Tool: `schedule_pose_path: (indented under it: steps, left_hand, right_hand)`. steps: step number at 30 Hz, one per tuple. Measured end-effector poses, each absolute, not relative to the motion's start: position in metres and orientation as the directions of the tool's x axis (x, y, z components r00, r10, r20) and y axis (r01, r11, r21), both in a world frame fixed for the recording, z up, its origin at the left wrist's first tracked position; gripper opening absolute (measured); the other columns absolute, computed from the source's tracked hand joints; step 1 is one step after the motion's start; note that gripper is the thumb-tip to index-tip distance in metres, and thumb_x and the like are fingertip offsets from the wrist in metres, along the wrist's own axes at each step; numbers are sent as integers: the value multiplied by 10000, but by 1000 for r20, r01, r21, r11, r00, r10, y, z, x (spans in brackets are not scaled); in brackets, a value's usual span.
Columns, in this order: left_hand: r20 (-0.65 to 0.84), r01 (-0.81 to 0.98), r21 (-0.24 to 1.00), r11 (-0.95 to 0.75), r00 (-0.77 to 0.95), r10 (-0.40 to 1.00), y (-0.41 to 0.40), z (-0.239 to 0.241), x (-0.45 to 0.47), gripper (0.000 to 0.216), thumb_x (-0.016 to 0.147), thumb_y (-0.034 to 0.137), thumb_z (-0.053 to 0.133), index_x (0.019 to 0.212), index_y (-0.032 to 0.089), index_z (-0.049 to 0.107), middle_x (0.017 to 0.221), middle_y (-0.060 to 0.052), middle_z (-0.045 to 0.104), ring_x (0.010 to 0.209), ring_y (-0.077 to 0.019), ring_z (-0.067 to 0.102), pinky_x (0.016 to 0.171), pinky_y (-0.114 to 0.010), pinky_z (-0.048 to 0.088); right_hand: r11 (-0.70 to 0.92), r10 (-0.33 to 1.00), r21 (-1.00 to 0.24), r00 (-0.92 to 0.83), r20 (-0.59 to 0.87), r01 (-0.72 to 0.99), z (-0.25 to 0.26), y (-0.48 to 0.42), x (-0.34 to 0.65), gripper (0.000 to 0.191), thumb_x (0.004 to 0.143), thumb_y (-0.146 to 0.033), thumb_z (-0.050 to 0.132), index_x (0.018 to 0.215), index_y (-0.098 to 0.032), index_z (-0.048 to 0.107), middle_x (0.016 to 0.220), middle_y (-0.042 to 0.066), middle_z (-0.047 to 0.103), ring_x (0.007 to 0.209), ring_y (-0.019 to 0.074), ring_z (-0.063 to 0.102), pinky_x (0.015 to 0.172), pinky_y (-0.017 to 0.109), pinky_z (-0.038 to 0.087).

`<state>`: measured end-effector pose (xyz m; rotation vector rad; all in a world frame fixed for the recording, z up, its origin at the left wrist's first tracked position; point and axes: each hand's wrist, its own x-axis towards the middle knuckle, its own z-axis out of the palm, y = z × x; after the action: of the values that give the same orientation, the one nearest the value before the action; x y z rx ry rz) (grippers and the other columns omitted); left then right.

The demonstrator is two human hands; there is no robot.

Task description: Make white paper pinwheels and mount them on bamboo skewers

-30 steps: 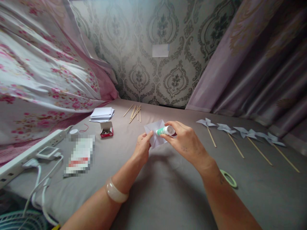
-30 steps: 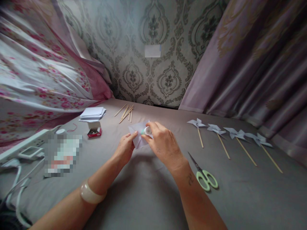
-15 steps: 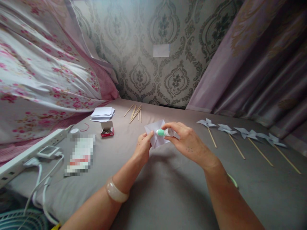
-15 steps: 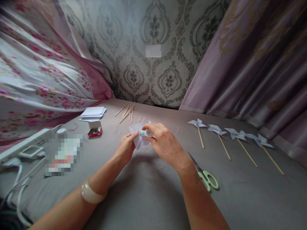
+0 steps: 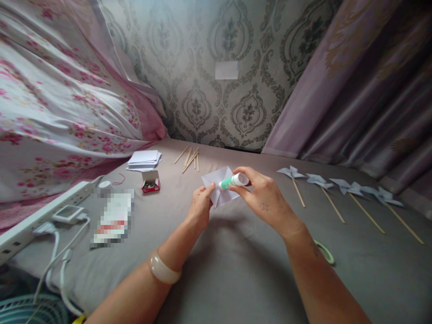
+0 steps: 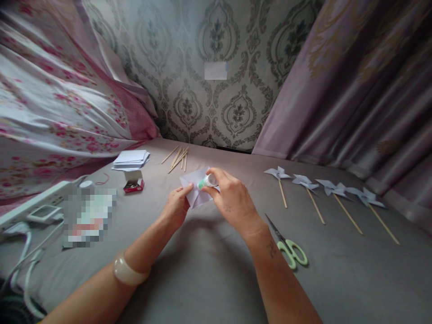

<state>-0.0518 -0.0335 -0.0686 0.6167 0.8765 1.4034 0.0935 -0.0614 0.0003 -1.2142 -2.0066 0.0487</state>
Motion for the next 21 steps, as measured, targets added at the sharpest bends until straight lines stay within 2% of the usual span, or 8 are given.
schedule_pose_path:
  steps: [4,9,11,13,15,17,19,21]
  left_hand:
    - [-140,-571,816,91,-42,989,-32,-70,-53,200,632,287,759,718,129,673,629,-28,658,523,-114,543,573,-238,430]
    - [-172,-568,816,105,-65,983,-29,-74,-55,180,669,270,733,762,128,675,632,-26,661,556,-135,582,591,-245,454]
    - [-212,-605,784,143,-45,976,-28,-73,-55,148,705,235,696,799,123,673,680,-46,691,615,-164,628,627,-264,488]
    - [-264,-654,731,194,-9,964,-28,-71,-54,133,738,191,645,844,113,668,739,-74,718,687,-196,668,680,-295,523]
    - [-305,-690,688,223,4,952,-28,-67,-53,141,762,155,601,877,103,663,764,-91,728,731,-214,689,729,-320,545]
    - [-328,-713,662,231,2,945,-30,-62,-52,147,775,135,577,891,95,659,775,-98,732,749,-217,700,760,-331,557]
    - [-338,-734,637,237,11,941,-31,-57,-51,151,783,129,565,897,94,656,793,-103,736,762,-220,707,777,-340,564]
    - [-351,-754,608,247,24,936,-33,-54,-51,151,790,125,552,901,100,651,806,-103,738,771,-222,711,786,-350,569]
  right_hand:
    - [627,738,-315,-415,532,712,6,-68,96,257,868,-123,578,1101,-232,589,1124,53,684,1078,228,615,903,377,490]
    - [630,741,-268,-460,489,729,9,-71,96,319,855,-49,516,1087,-244,615,1120,49,685,1082,228,598,915,393,493]
    - [601,755,-342,-373,538,723,11,-71,98,252,847,-110,574,1059,-232,633,1084,56,695,1026,232,623,884,389,507]
    - [526,789,-517,-161,592,676,13,-68,102,203,817,-223,659,1020,-215,648,988,58,709,889,223,658,800,377,534]
    - [458,807,-731,108,581,505,16,-64,109,250,769,-335,721,969,-204,650,871,44,703,748,200,664,715,364,555]
    - [453,813,-859,283,508,240,19,-58,119,270,742,-395,738,909,-207,639,828,29,688,711,186,664,704,368,574]
    - [462,840,-887,317,440,7,23,-53,132,230,759,-405,710,867,-219,627,880,29,686,787,187,677,773,382,586]
    - [443,877,-887,271,398,-131,26,-49,143,183,821,-406,630,884,-234,634,987,39,686,921,187,674,859,378,575]
